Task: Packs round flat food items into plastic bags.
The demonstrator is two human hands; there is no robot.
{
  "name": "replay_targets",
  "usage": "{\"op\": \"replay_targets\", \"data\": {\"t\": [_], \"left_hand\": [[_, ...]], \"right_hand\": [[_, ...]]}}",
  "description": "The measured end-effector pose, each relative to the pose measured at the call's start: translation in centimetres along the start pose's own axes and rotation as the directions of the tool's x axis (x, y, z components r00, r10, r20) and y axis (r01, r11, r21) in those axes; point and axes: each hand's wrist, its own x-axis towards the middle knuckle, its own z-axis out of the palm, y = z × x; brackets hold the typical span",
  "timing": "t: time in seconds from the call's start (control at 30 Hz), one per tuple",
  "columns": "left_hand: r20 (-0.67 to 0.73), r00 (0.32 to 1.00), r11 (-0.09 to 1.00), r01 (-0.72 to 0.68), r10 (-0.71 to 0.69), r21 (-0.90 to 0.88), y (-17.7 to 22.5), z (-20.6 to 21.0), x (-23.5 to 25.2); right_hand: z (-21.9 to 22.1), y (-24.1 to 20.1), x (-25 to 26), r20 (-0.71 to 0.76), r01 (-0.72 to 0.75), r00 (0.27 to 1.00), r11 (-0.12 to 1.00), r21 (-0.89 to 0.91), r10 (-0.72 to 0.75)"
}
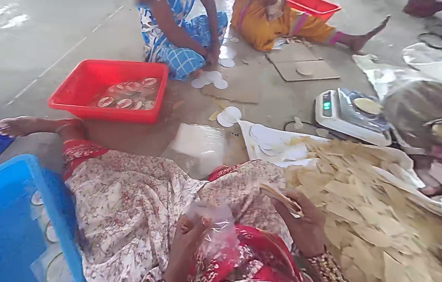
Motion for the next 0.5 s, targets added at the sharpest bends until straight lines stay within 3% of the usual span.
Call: {"op": "replay_targets", "data": {"t": [0.1,0.2,0.27,0.4,0.5], "left_hand": [[0.100,0.993,0.989,0.057,-0.070,0.133,-1.3,-1.3,-1.1],[0.338,0.934,0.965,0.025,-0.115,0.260,-2.0,-2.7,-1.3],[0.410,0.906,0.946,-0.035,-0.107,0.323,-2.0,-2.8,-1.0],[0.316,0.947,0.950,-0.038,-0.066,0.310,-1.7,-2.0,-1.3],[0.239,0.964,0.910,-0.199,0.115,0.365,-1.4,-1.6,-1.5]], "right_hand": [[-1.9,2.7,-1.6,0.077,-0.114,0.988,0.961,-0.250,0.137],[-2.8,3.0,-2.2,0.010,-0.010,1.000,0.973,-0.229,0.013],[-2.9,3.1,-2.2,0.025,0.030,0.999,0.983,-0.180,-0.026],[-3.0,3.0,-2.2,0.117,0.017,0.993,0.943,-0.333,0.023],[-3.1,2.3,-1.7,0.127,0.033,0.992,0.946,-0.321,0.008]]}}
